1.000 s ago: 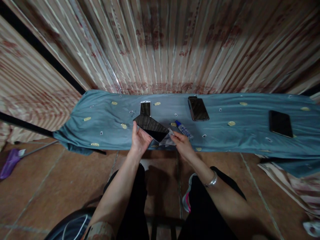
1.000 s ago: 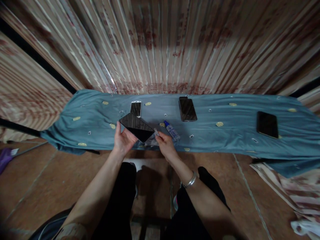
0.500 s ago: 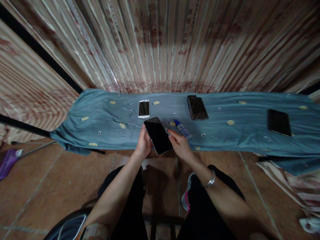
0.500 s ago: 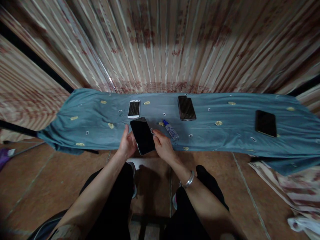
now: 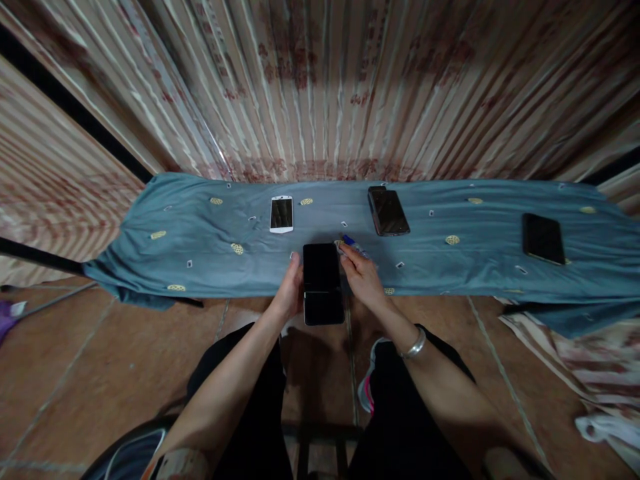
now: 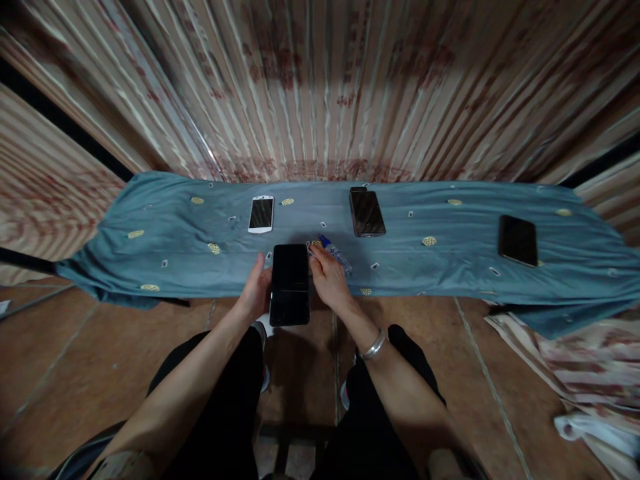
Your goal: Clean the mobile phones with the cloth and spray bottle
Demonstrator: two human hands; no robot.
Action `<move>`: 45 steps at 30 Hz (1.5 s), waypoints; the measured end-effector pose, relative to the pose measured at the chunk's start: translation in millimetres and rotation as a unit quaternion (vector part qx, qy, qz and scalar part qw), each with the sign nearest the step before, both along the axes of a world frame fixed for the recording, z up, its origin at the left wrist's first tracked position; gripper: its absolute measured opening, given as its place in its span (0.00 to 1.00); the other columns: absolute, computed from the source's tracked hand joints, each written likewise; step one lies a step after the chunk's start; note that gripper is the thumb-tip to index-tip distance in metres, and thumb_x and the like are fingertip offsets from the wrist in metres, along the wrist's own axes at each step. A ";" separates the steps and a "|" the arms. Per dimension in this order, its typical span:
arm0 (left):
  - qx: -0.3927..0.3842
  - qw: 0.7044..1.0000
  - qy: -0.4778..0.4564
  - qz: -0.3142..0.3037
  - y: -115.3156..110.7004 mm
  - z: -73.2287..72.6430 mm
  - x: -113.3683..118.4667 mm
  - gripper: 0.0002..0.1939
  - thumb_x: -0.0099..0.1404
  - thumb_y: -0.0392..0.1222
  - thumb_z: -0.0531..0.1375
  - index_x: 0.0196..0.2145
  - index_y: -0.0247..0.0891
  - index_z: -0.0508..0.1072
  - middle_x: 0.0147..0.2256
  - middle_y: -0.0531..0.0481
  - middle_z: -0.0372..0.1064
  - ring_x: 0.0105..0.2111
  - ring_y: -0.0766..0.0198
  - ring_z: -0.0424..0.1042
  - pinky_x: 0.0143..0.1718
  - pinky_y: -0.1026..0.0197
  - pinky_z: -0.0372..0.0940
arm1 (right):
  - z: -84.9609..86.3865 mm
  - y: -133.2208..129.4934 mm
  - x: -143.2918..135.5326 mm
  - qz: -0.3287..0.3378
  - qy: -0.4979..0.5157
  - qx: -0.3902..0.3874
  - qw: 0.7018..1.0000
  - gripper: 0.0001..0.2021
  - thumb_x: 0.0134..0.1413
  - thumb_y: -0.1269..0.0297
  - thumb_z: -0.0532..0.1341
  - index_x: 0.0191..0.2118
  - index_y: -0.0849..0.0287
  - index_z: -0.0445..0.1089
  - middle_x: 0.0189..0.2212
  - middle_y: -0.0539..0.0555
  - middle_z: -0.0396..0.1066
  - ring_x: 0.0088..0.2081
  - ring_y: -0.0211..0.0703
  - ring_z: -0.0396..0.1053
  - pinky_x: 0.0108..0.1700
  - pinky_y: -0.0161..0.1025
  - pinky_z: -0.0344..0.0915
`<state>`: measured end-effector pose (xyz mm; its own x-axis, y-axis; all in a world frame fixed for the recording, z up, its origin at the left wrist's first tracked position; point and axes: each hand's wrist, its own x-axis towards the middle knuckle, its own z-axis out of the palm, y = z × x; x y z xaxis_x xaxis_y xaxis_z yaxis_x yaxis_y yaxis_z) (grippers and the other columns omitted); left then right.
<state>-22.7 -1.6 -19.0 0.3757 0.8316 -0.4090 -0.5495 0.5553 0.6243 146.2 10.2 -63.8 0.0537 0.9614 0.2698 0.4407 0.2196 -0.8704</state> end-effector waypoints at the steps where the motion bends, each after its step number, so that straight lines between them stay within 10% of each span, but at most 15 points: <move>1: 0.003 1.000 -0.001 -0.006 -0.3 -0.8 -0.2 0.31 0.69 0.62 0.50 0.57 0.38 0.73 0.46 0.43 0.79 0.51 0.44 0.75 0.54 0.49 0.67 | 0.8 0.8 1.4 -0.001 -0.009 0.005 1.000 0.18 0.64 0.62 0.54 0.55 0.51 0.74 0.56 0.53 0.74 0.60 0.47 0.68 0.66 0.52 0.59; 17: -0.001 1.000 -0.010 -0.024 -8.2 -1.7 11.4 0.26 0.72 0.52 0.52 0.61 0.37 0.70 0.48 0.45 0.78 0.57 0.47 0.71 0.61 0.49 0.62 | 11.8 -2.8 -0.1 0.046 -0.108 0.082 0.990 0.17 0.64 0.66 0.52 0.51 0.55 0.75 0.55 0.58 0.74 0.58 0.50 0.69 0.64 0.55 0.61; 38: 0.073 0.997 0.007 0.008 -1.3 -37.1 16.0 0.23 0.67 0.56 0.59 0.49 0.35 0.77 0.54 0.41 0.74 0.65 0.54 0.61 0.68 0.53 0.49 | 29.1 -24.5 -11.1 0.173 -0.191 0.134 0.957 0.20 0.60 0.72 0.52 0.51 0.54 0.76 0.61 0.57 0.67 0.65 0.52 0.60 0.66 0.58 0.60; 45: 0.006 0.999 0.034 0.014 5.2 -31.1 8.3 0.27 0.70 0.59 0.52 0.49 0.33 0.77 0.45 0.40 0.79 0.59 0.50 0.69 0.63 0.50 0.59 | 35.6 -34.1 -16.1 0.203 -0.201 0.144 0.948 0.16 0.60 0.72 0.53 0.46 0.58 0.77 0.61 0.61 0.67 0.65 0.54 0.60 0.65 0.57 0.61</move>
<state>-14.3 3.6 -50.1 0.3237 0.8465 -0.4226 -0.5204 0.5323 0.6677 130.0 -23.9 -28.2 -0.4665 0.7649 0.4442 0.5523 0.6441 -0.5292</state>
